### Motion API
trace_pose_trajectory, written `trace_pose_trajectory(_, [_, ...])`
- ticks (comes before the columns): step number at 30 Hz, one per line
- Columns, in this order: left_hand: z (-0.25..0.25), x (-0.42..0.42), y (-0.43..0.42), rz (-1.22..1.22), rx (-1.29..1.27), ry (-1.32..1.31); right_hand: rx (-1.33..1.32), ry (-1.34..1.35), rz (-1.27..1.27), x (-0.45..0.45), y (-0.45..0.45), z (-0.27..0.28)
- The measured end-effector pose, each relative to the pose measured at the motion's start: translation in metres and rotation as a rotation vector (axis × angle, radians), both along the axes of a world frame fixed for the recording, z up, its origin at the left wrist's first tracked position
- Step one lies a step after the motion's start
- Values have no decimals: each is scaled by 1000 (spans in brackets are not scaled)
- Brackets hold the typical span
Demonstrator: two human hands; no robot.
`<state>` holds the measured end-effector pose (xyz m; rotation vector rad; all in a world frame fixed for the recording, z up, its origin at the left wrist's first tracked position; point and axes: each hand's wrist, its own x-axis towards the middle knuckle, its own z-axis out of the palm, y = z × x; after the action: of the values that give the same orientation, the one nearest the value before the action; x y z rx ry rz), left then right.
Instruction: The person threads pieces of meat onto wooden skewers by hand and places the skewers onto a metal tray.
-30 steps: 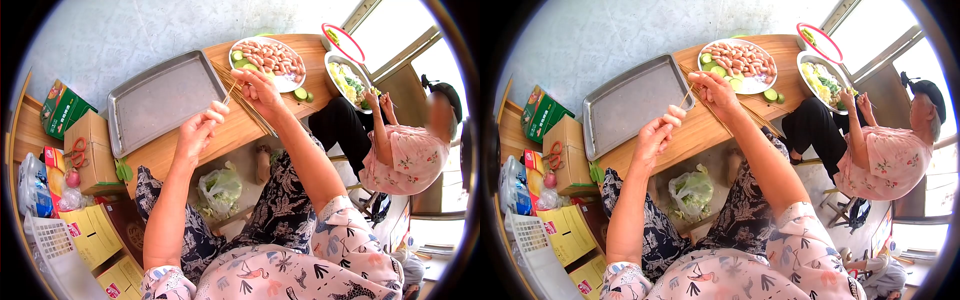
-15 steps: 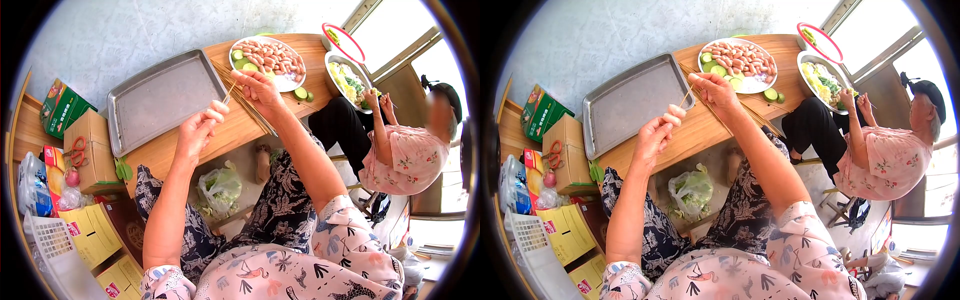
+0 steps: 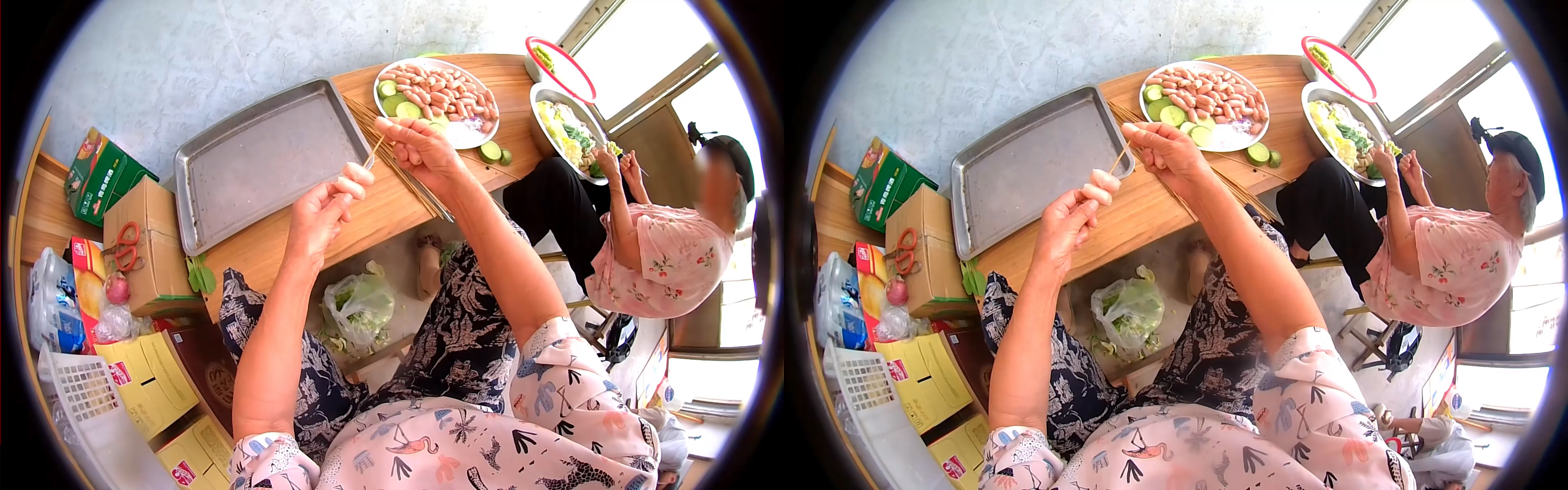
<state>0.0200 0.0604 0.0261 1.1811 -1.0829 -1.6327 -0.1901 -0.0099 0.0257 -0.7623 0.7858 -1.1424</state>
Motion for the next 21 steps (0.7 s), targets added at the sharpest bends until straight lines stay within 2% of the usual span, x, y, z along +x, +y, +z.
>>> trace_pose_trajectory(10, [-6, 1, -2, -15, -21, -3, 130, -127, 74, -5, -1, -6])
trace_pose_trajectory(21, [-5, 1, -1, -6, -31, -39, 172, -68, 138, -6, 0, -5])
